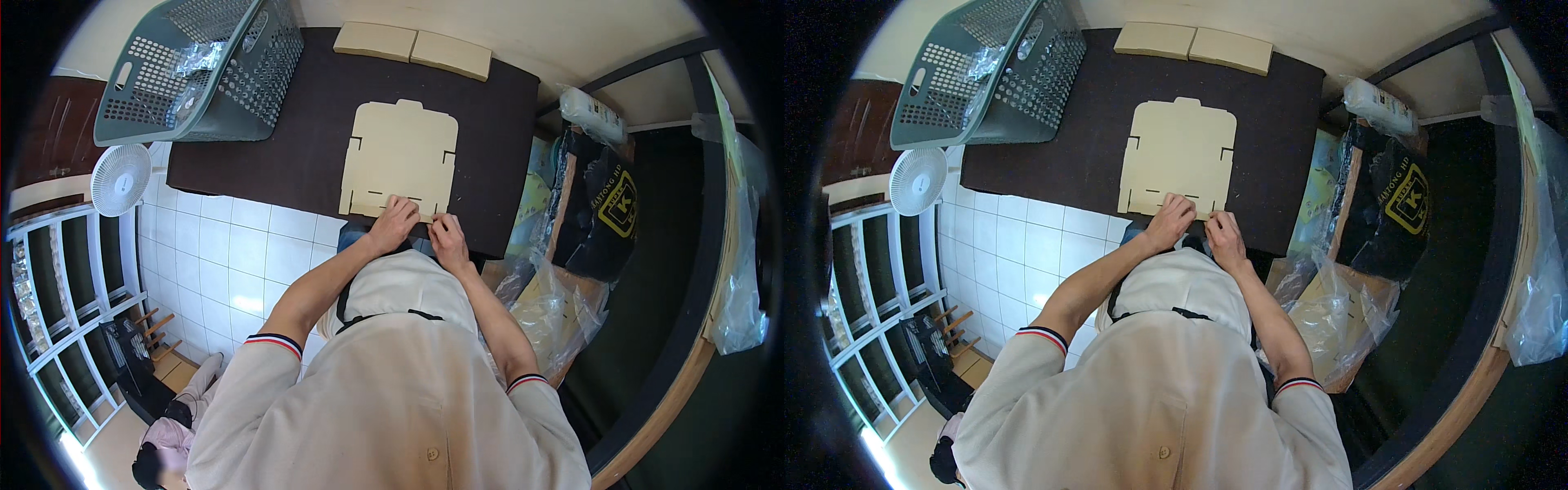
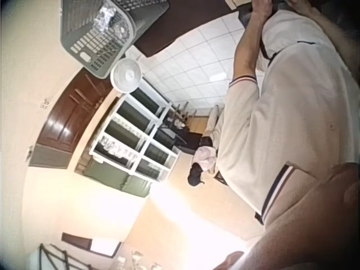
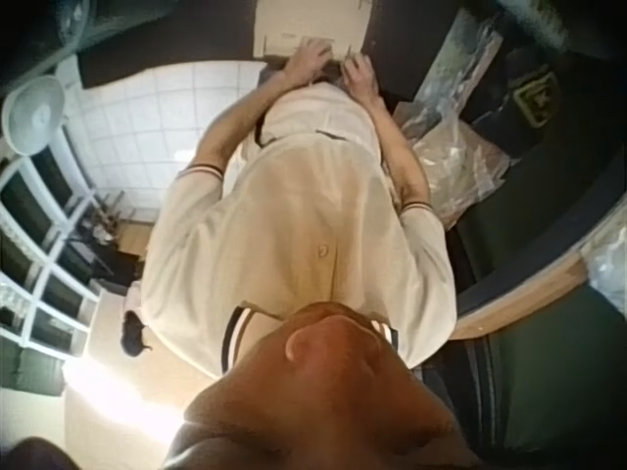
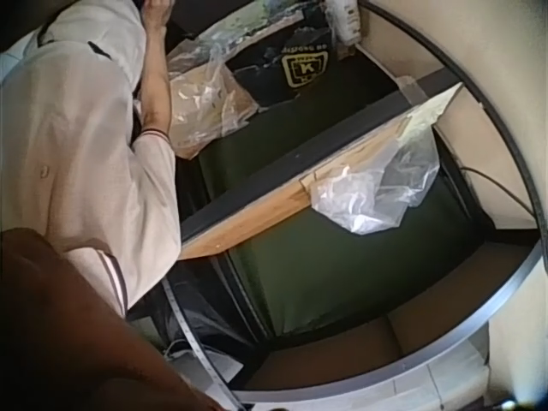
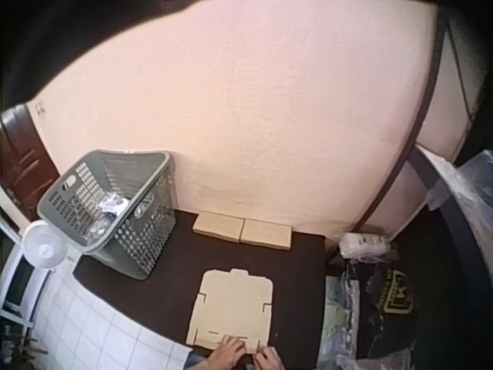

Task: The recorder is folding and assembling a small cardboard box.

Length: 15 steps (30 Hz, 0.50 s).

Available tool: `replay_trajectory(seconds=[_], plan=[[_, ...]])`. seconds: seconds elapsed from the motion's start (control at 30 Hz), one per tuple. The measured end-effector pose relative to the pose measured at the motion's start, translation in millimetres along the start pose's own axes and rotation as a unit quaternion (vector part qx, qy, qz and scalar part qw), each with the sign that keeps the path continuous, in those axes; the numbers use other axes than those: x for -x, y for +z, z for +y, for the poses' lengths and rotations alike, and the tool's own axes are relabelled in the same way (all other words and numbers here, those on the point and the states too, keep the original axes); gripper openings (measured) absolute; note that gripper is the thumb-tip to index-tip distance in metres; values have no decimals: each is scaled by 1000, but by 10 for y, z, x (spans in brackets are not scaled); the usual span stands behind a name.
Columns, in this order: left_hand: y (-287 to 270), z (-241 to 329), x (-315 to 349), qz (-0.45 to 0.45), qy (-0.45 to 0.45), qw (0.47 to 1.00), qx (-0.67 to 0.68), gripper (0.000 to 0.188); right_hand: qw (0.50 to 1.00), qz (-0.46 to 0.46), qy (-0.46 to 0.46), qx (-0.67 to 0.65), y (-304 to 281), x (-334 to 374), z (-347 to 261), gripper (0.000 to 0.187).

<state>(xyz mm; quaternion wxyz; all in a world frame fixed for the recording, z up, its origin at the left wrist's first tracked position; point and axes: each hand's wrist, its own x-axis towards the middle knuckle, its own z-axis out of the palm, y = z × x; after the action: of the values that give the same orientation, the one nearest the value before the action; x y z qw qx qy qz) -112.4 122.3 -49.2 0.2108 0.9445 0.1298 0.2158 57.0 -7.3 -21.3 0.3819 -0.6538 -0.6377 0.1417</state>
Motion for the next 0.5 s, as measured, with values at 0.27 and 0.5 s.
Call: replay_trajectory(seconds=[0.27,0.5], plan=[[-24,33,-42,21,-3,1000,21,18,999,-37,-4,14,28,-15,-26,32],[13,50,10,18,1,1000,7,23,983,-113,2,148,72,-167,-213,23]])
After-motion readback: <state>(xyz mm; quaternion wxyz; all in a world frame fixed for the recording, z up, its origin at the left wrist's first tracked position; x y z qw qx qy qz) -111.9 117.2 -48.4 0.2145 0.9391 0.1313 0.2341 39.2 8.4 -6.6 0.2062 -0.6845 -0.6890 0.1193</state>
